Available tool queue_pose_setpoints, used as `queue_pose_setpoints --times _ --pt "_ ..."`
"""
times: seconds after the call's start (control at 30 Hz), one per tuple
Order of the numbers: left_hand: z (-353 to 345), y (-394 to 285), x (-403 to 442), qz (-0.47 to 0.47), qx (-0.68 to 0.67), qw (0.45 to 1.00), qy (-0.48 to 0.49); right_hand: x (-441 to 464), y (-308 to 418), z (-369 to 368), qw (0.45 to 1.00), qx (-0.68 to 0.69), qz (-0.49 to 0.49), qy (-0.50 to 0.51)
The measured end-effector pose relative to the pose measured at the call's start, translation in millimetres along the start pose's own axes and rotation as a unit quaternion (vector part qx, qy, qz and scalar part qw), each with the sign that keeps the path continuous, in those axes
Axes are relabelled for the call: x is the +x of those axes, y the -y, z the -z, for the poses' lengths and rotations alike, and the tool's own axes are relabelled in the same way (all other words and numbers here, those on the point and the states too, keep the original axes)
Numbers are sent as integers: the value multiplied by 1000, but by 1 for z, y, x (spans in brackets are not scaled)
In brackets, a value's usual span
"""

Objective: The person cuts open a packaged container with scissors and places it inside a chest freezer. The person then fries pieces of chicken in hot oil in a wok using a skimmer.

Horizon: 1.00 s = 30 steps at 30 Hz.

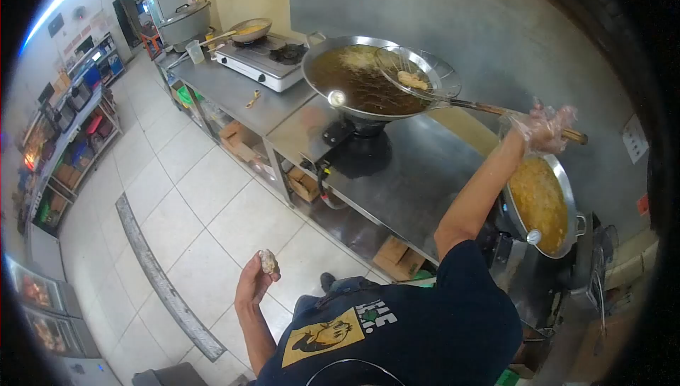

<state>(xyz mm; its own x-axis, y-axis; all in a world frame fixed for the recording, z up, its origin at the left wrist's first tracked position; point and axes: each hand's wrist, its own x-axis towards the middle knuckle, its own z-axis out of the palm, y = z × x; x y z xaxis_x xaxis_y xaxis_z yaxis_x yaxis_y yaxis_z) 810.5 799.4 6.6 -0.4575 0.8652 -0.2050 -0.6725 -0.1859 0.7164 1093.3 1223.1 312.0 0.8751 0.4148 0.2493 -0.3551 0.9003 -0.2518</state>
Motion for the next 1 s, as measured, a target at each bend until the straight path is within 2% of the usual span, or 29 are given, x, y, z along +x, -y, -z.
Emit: queue_pose_setpoints --times 0.03,0.2,0.27,0.3,0.37,0.47,0.5,0.57,0.6,0.67,0.7,0.77,0.8,0.87,0.9,0.93,0.97,1.0 --pt "2 -5 4 -2 -25 999 -31 -15 -11 0 999 19 -21 38" --pt "26 -34 28 1 -50 997 -56 -66 -46 0 997 -73 -36 -5" --pt "34 -46 36 1 -55 996 -66 -78 -51 6 996 -65 -40 48" --pt "38 -54 39 9 -50 997 -63 -84 -52 9 996 -71 -34 43" --pt "44 -64 50 8 -59 996 -70 -94 -51 17 991 -101 -82 21" --pt "53 -79 63 16 -50 995 -83 -103 -68 34 995 -66 -75 -6" --pt "57 -84 65 18 -48 996 -78 -107 -67 33 995 -65 -69 -9" --pt "66 -93 71 42 -69 997 16 -120 -68 30 998 -37 -54 12" --pt "68 -95 75 46 -66 997 20 -121 -71 31 998 -38 -49 9" --pt "74 -98 80 51 -51 997 2 -124 -80 37 987 -141 -40 60" --pt "77 -99 81 57 -47 997 3 -123 -84 41 987 -146 -37 56" --pt "81 -100 85 54 -51 997 -20 -122 -92 46 982 -133 -60 117" --pt "80 -100 86 59 -48 997 -13 -127 -90 44 983 -135 -53 113" --pt "77 -99 86 46 -46 994 -84 -136 -82 37 979 -157 -54 117" --pt "77 -98 87 49 -42 995 -74 -125 -92 48 980 -156 -45 112" --pt "79 -97 89 46 -68 993 -90 -108 -114 69 926 -274 160 203" --pt "83 -97 90 41 -93 989 -108 -107 -115 70 873 -333 256 247" --pt "89 -98 90 47 -83 993 -72 -106 -117 71 810 -376 355 276"
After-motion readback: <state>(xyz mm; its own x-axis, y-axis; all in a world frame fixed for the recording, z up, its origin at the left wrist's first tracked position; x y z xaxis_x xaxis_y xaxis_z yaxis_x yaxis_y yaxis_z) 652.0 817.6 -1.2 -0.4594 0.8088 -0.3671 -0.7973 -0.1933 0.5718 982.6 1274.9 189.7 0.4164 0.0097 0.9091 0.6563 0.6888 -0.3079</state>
